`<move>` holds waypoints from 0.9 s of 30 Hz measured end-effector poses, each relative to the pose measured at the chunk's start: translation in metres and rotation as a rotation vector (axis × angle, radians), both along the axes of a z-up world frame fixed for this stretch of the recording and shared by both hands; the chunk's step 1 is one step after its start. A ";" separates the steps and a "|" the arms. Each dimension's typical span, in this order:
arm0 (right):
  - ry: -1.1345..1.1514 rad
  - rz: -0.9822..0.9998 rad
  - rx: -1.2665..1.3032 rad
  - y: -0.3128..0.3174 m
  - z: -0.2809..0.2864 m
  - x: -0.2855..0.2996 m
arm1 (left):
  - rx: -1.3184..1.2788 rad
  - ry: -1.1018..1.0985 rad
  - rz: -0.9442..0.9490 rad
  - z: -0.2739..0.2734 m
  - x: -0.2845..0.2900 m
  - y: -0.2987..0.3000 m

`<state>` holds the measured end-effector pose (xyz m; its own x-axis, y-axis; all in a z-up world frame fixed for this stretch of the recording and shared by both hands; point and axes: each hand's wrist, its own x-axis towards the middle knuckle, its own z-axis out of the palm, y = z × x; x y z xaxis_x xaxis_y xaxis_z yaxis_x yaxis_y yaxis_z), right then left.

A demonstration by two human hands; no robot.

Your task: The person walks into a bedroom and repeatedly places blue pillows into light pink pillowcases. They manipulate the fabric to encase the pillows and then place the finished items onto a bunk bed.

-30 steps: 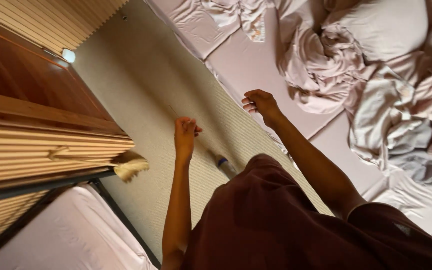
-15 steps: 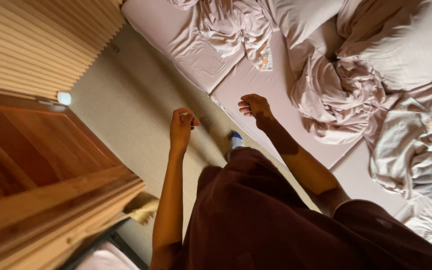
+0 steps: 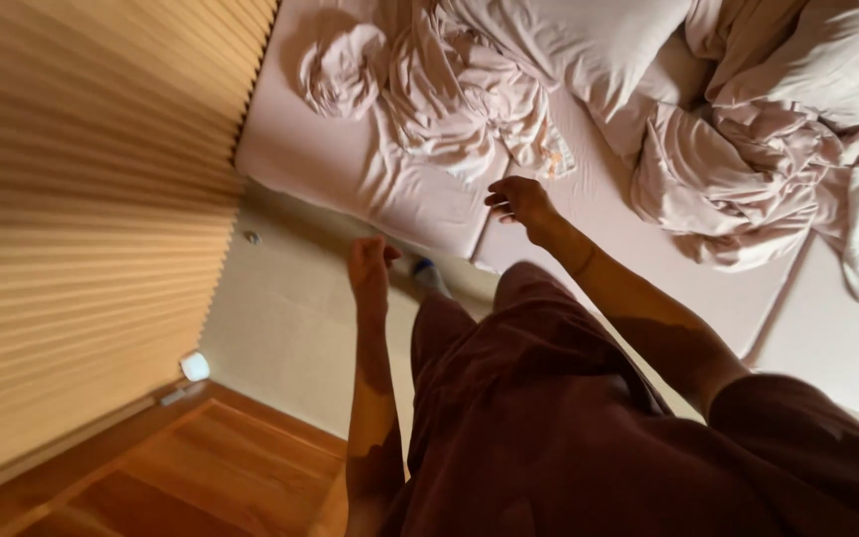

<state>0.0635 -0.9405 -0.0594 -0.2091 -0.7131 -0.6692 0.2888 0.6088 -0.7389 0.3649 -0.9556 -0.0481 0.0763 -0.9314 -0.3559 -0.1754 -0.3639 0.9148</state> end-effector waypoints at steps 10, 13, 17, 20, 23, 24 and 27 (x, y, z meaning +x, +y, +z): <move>-0.079 -0.438 -0.023 -0.118 0.059 -0.038 | -0.045 -0.230 -0.491 0.061 -0.100 -0.199; -0.078 -0.490 -0.031 -0.166 0.039 -0.070 | -0.020 -0.085 -0.558 0.047 -0.155 -0.255; -0.137 -0.592 0.040 -0.232 -0.028 -0.129 | 0.130 -0.053 -0.610 0.007 -0.240 -0.332; -0.250 -0.670 0.175 -0.288 -0.114 -0.177 | 0.114 -0.142 -0.619 -0.042 -0.301 -0.395; -0.330 -0.750 0.256 -0.334 -0.199 -0.219 | 0.072 -0.197 -0.605 -0.094 -0.354 -0.445; -0.321 -0.774 0.260 -0.349 -0.228 -0.231 | 0.073 -0.216 -0.617 -0.108 -0.367 -0.459; -0.389 -0.823 0.255 -0.397 -0.274 -0.264 | 0.026 -0.339 -0.709 -0.159 -0.391 -0.493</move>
<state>-0.2008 -1.3373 -0.3334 -0.3113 -0.2631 -0.9132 0.8978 0.2336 -0.3733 -0.0258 -1.4487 -0.2074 -0.4249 -0.7901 -0.4419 -0.6416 -0.0815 0.7627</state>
